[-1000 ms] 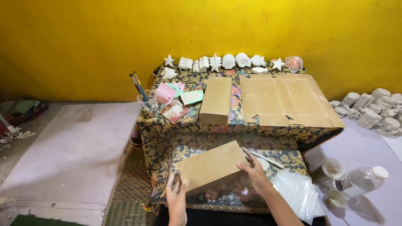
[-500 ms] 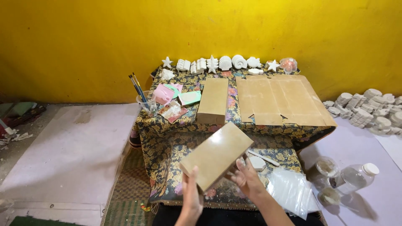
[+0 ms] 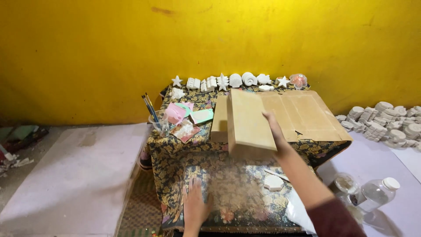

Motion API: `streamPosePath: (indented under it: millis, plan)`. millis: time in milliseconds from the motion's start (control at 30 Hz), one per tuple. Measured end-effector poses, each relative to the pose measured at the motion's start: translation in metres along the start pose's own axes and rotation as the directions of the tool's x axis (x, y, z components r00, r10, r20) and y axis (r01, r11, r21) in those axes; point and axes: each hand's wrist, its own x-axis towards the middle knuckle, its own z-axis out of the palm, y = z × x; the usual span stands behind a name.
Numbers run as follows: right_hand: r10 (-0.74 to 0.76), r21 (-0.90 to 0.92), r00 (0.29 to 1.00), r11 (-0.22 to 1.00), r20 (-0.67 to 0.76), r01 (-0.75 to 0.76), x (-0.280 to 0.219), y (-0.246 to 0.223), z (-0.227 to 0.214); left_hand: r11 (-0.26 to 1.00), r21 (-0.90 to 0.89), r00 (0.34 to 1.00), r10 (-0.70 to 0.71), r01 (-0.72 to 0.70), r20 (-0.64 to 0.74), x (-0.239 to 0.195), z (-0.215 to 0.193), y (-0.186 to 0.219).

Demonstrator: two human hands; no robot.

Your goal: The person cleans small white decorative items using a small brush and places them into a cardboard box. They handle each item individually, brushing off dust or residue, then pack them into plastic bags and the box.

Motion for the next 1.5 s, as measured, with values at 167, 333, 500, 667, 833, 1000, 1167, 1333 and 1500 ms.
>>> streamPosePath:
  millis: [167,333,500,667,833,1000,1167,1333,1500]
  plan:
    - [-0.053,0.014,0.993,0.998,-0.108,0.055,0.105,-0.016,0.034,0.995,0.039,0.981,0.094,-0.089,-0.172,0.009,0.023,-0.012]
    - [-0.151,0.020,0.957,0.987,-0.249,0.161,0.180,0.014,0.040,0.990,0.134,0.999,0.038,-0.033,-0.033,0.014,0.022,-0.007]
    - [-0.151,-0.280,0.909,0.959,-0.389,0.039,0.183,0.027,0.052,0.983,0.182,0.999,-0.002,0.011,-0.049,0.020,0.040,-0.012]
    - [-0.194,-0.518,0.918,0.855,-0.347,-0.015,0.140,-0.006,0.064,0.977,0.211,0.998,0.011,0.004,-0.069,0.024,0.047,-0.018]
    - [-0.322,-0.771,0.912,0.637,-0.254,0.010,0.155,0.005,0.043,0.983,0.185,0.994,0.027,-0.007,-0.102,0.022,0.046,-0.016]
    - [-0.451,-0.958,0.891,0.274,-0.052,0.083,0.158,-0.001,0.042,0.983,0.178,0.997,-0.022,0.034,-0.068,0.026,0.048,-0.017]
    - [-0.337,-0.958,0.898,-0.152,0.282,0.243,0.103,-0.001,0.067,0.976,0.216,0.993,-0.002,0.028,-0.117,0.033,0.063,-0.024]
    - [-0.314,-0.914,0.870,0.013,0.381,0.405,0.099,0.034,0.053,0.976,0.214,0.996,-0.028,0.044,-0.080,0.036,0.056,-0.022]
    - [-0.332,-0.909,0.886,0.149,0.324,0.389,0.099,0.039,0.049,0.958,0.282,0.999,-0.041,0.047,-0.026,0.029,0.038,-0.013]
